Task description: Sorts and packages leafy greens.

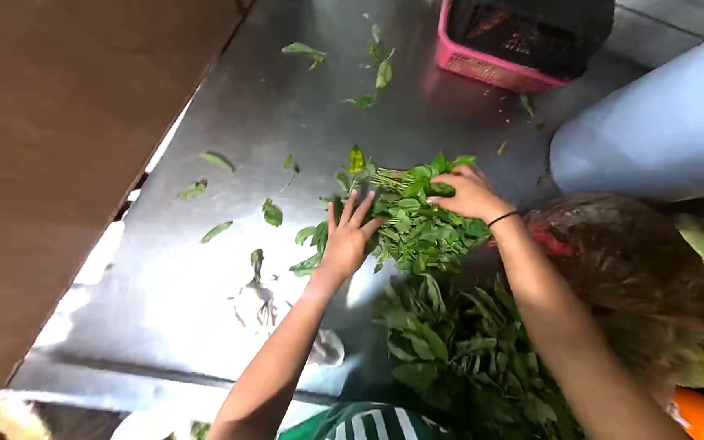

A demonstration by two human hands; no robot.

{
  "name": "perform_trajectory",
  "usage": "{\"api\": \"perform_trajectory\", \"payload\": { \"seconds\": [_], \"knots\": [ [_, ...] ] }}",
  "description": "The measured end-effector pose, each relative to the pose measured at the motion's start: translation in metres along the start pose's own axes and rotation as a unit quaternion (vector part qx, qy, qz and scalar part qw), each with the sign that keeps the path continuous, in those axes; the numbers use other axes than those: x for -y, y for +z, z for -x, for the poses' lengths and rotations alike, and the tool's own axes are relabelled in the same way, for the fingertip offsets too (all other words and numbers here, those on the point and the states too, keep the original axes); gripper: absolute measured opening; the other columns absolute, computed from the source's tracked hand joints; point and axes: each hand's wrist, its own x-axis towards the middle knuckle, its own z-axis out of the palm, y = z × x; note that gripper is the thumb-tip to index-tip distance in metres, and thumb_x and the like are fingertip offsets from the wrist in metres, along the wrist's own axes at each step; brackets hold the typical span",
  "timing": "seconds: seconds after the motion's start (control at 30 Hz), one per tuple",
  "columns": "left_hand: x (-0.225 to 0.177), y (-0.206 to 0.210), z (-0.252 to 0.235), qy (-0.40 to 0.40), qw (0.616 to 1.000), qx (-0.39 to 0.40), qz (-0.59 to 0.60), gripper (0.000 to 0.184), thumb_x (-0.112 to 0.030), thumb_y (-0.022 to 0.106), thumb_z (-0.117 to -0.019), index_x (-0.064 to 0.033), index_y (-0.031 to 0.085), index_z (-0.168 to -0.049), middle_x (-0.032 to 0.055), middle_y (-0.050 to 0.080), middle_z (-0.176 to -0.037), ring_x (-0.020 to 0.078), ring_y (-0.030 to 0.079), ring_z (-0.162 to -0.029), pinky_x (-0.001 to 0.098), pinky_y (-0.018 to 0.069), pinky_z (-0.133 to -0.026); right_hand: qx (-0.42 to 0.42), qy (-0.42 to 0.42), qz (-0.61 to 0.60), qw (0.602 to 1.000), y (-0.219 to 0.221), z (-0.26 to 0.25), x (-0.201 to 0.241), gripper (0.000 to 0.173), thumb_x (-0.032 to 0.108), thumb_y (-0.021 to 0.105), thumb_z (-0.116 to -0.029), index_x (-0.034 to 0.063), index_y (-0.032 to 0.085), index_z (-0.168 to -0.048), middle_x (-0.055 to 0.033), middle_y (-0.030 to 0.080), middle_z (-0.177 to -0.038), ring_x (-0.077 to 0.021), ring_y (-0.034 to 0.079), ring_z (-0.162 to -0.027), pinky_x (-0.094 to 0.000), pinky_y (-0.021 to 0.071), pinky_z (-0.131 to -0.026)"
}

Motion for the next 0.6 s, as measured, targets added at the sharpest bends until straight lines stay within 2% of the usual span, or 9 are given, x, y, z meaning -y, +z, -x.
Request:
{"api": "perform_trajectory", "payload": {
  "seconds": [0.03,0.07,0.13,0.17,0.27,0.33,0.4,0.5,0.6],
  "knots": [
    [0.000,-0.006,0.023,-0.014,0.999,-0.038,0.016,0.057,-0.005,0.080,-0.0789,-0.0287,0.071,-0.130,0.0015,0.030,-0.168,0.0351,0.014,-0.158,0.0796,0.0104,-0.117,-0.041,0.019,-0.016,0.999,0.000,0.007,0.013,0.065,0.066,0.075,-0.0820,0.0289,0.066,-0.136,-0.0225,0.043,-0.154,-0.0525,0.046,-0.131,-0.0750,0.0429,-0.097],
    [0.000,-0.012,0.047,-0.035,0.996,-0.073,0.028,0.056,-0.003,0.077,-0.0802,-0.0287,0.071,-0.129,0.0016,0.030,-0.169,0.0341,0.015,-0.158,0.0787,0.0110,-0.118,-0.066,0.037,-0.037,0.996,0.001,0.009,0.021,0.078,0.072,0.075,-0.0778,0.0315,0.060,-0.142,-0.0218,0.030,-0.163,-0.0553,0.039,-0.137,-0.0771,0.0395,-0.099],
    [-0.001,-0.023,0.102,-0.105,0.985,-0.128,0.040,0.049,-0.006,0.069,-0.0858,-0.0247,0.069,-0.131,0.0039,0.034,-0.166,0.0348,0.019,-0.157,0.0771,0.0108,-0.118,-0.044,0.052,-0.077,0.995,0.018,0.008,0.029,0.101,0.078,0.073,-0.0734,0.0420,0.035,-0.159,-0.0186,0.006,-0.172,-0.0525,0.020,-0.151,-0.0764,0.0305,-0.110],
    [-0.002,-0.026,0.135,-0.149,0.977,-0.144,0.041,0.046,-0.009,0.066,-0.0886,-0.0225,0.068,-0.133,0.0047,0.036,-0.166,0.0351,0.020,-0.157,0.0755,0.0107,-0.119,-0.021,0.054,-0.081,0.995,0.032,0.012,0.038,0.108,0.079,0.074,-0.0718,0.0449,0.026,-0.162,-0.0207,0.004,-0.172,-0.0533,0.019,-0.152,-0.0774,0.0303,-0.110],
    [0.005,-0.021,0.231,-0.279,0.946,-0.164,0.023,0.045,-0.028,0.062,-0.0970,-0.0183,0.060,-0.141,0.0074,0.035,-0.166,0.0355,0.020,-0.156,0.0711,0.0149,-0.120,0.017,0.052,-0.072,0.996,0.064,0.036,0.084,0.123,0.077,0.079,-0.0674,0.0414,0.012,-0.165,-0.0299,0.006,-0.168,-0.0601,0.027,-0.144,-0.0807,0.0336,-0.104],
    [0.007,-0.014,0.282,-0.358,0.924,-0.134,0.026,0.066,-0.049,0.063,-0.0964,-0.0194,0.048,-0.153,0.0101,0.025,-0.169,0.0368,0.016,-0.157,0.0727,0.0185,-0.119,0.026,0.051,-0.070,0.996,0.081,0.055,0.120,0.133,0.073,0.084,-0.0640,0.0359,0.008,-0.166,-0.0324,0.002,-0.167,-0.0629,0.027,-0.143,-0.0812,0.0343,-0.103],
    [0.004,0.001,0.301,-0.386,0.915,-0.111,0.035,0.087,-0.063,0.065,-0.0906,-0.0212,0.034,-0.161,0.0136,0.012,-0.172,0.0411,0.013,-0.157,0.0718,0.0231,-0.118,0.015,0.053,-0.051,0.997,0.100,0.074,0.142,0.140,0.071,0.088,-0.0589,0.0359,0.007,-0.166,-0.0315,-0.001,-0.168,-0.0651,0.026,-0.142,-0.0818,0.0344,-0.102],
    [0.004,0.026,0.296,-0.384,0.914,-0.126,0.041,0.094,-0.058,0.068,-0.0890,-0.0158,0.028,-0.163,0.0171,0.001,-0.173,0.0455,0.006,-0.157,0.0673,0.0197,-0.122,-0.015,0.063,0.017,0.998,0.128,0.076,0.161,0.148,0.069,0.093,-0.0499,0.0400,0.005,-0.165,-0.0307,0.008,-0.168,-0.0659,0.031,-0.138,-0.0814,0.0383,-0.097],
    [0.003,0.035,0.289,-0.374,0.918,-0.126,0.035,0.084,-0.049,0.066,-0.0937,-0.0133,0.031,-0.162,0.0202,0.008,-0.171,0.0443,0.010,-0.157,0.0645,0.0200,-0.123,-0.014,0.055,0.028,0.998,0.135,0.087,0.176,0.134,0.053,0.095,-0.0599,0.0298,0.016,-0.166,-0.0314,0.026,-0.162,-0.0633,0.039,-0.134,-0.0807,0.0383,-0.097]
  ]
}}
